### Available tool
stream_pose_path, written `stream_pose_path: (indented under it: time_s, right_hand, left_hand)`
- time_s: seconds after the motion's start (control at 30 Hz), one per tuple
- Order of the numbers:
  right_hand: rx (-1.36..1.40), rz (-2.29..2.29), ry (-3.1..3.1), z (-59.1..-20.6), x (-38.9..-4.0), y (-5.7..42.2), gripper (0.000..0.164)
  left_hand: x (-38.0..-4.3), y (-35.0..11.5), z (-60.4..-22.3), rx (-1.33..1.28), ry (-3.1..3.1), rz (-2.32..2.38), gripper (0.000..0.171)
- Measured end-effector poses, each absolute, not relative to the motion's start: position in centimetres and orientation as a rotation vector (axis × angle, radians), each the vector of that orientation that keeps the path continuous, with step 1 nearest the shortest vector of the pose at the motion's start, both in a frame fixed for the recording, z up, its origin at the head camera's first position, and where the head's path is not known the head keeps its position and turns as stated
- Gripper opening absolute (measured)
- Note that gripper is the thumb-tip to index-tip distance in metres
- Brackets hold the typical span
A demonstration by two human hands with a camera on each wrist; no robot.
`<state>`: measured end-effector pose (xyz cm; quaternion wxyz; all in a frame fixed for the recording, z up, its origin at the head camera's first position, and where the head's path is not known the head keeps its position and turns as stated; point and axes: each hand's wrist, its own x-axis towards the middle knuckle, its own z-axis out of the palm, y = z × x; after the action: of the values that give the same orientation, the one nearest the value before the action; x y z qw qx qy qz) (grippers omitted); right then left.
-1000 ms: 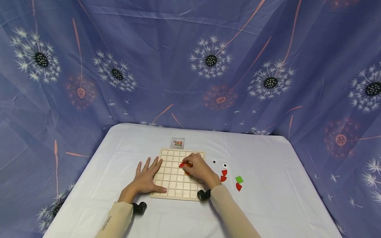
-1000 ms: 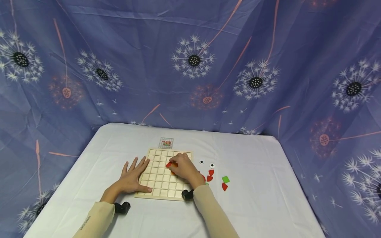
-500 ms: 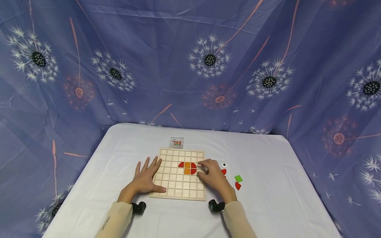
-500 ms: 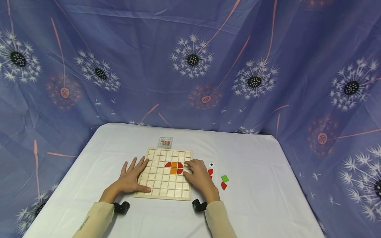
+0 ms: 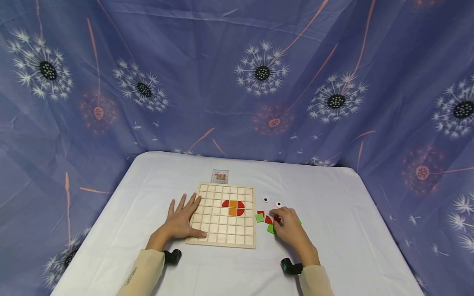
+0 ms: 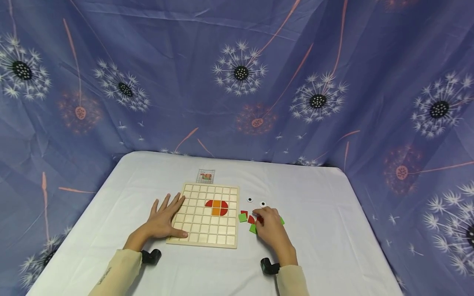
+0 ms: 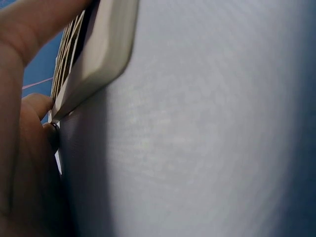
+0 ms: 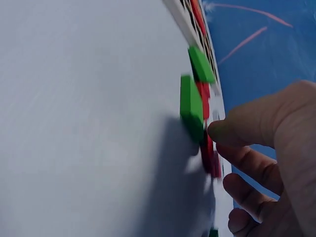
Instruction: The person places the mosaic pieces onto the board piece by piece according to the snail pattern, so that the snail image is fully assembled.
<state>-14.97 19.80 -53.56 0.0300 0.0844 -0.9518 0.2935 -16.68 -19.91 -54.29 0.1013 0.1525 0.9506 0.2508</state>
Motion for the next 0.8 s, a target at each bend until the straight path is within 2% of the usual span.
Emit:
stream_pose_path:
  time_s: [0.8]
  right_hand:
    - [0.149,0.811,-2.985,-53.8,-13.4,22.2,0.028]
  left_hand:
    - [-16.8,-19.9,-54.0,0.439,2.805,0.714,0.136]
